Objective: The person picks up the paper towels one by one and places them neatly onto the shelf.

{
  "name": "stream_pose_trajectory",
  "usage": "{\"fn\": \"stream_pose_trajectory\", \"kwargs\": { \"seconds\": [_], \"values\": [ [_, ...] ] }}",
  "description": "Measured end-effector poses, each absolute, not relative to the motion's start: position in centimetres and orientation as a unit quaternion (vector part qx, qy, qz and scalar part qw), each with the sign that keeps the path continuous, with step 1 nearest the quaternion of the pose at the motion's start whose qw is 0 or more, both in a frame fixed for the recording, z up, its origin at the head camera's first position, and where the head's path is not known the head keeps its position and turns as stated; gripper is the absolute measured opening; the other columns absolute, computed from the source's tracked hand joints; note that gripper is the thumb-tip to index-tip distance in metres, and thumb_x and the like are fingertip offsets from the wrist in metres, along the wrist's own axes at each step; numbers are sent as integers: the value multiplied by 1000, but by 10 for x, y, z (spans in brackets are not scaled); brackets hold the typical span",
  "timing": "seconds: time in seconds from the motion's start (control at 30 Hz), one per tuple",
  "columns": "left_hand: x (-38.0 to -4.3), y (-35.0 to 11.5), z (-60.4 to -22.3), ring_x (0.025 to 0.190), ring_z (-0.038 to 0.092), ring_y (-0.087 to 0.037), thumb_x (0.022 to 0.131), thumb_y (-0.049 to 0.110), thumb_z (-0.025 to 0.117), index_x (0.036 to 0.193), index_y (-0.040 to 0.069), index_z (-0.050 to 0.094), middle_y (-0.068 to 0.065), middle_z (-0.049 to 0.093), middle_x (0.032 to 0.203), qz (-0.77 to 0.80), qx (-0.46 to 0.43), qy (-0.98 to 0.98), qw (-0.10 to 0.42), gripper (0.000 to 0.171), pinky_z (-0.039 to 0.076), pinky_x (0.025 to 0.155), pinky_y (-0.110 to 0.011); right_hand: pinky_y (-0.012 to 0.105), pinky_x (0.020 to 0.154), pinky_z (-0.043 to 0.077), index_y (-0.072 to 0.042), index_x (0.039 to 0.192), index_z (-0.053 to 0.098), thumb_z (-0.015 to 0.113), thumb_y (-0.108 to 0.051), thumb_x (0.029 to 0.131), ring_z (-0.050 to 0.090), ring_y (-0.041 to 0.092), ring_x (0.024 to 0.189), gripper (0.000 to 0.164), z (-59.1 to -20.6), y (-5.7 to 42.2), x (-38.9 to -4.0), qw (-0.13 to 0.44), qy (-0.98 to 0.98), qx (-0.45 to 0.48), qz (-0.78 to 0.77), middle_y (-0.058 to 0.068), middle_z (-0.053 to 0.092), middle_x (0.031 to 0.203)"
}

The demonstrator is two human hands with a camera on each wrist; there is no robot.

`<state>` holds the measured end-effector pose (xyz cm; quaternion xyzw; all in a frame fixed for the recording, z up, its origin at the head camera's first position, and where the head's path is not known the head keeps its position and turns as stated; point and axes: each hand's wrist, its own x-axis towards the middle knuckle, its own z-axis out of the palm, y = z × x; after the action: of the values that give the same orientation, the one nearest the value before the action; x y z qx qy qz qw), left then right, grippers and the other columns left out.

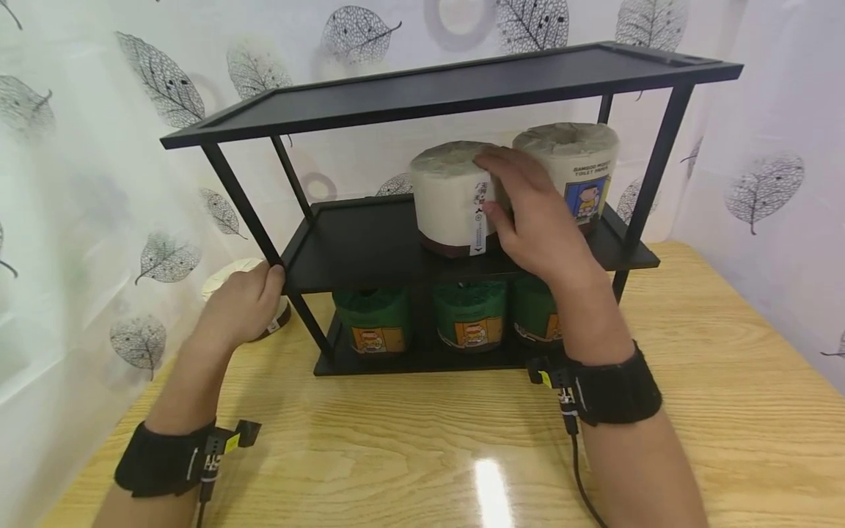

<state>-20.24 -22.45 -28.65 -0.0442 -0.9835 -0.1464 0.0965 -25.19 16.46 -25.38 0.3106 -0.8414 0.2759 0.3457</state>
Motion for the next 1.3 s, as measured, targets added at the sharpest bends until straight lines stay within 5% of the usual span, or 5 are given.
{"fn": "stream_pose_trajectory", "kwargs": {
  "seconds": [0.83,1.3],
  "values": [
    [-203,-226,-287,109,60,-54,106,38,10,125,-11,53,-38,61,114,-145,-46,-984,97,68,47,90,-64,49,119,28,-6,142,52,63,-4,93,36,36,143,50,-251,157,-247,370,-843,302,248,16,47,149],
    [-204,-226,-286,109,60,-55,106,38,10,127,-12,53,-39,61,115,-141,-49,-984,96,69,47,91,-65,52,117,30,-10,146,47,83,0,75,32,35,145,80,-250,158,-243,341,-863,291,231,13,41,153]
  ]
}}
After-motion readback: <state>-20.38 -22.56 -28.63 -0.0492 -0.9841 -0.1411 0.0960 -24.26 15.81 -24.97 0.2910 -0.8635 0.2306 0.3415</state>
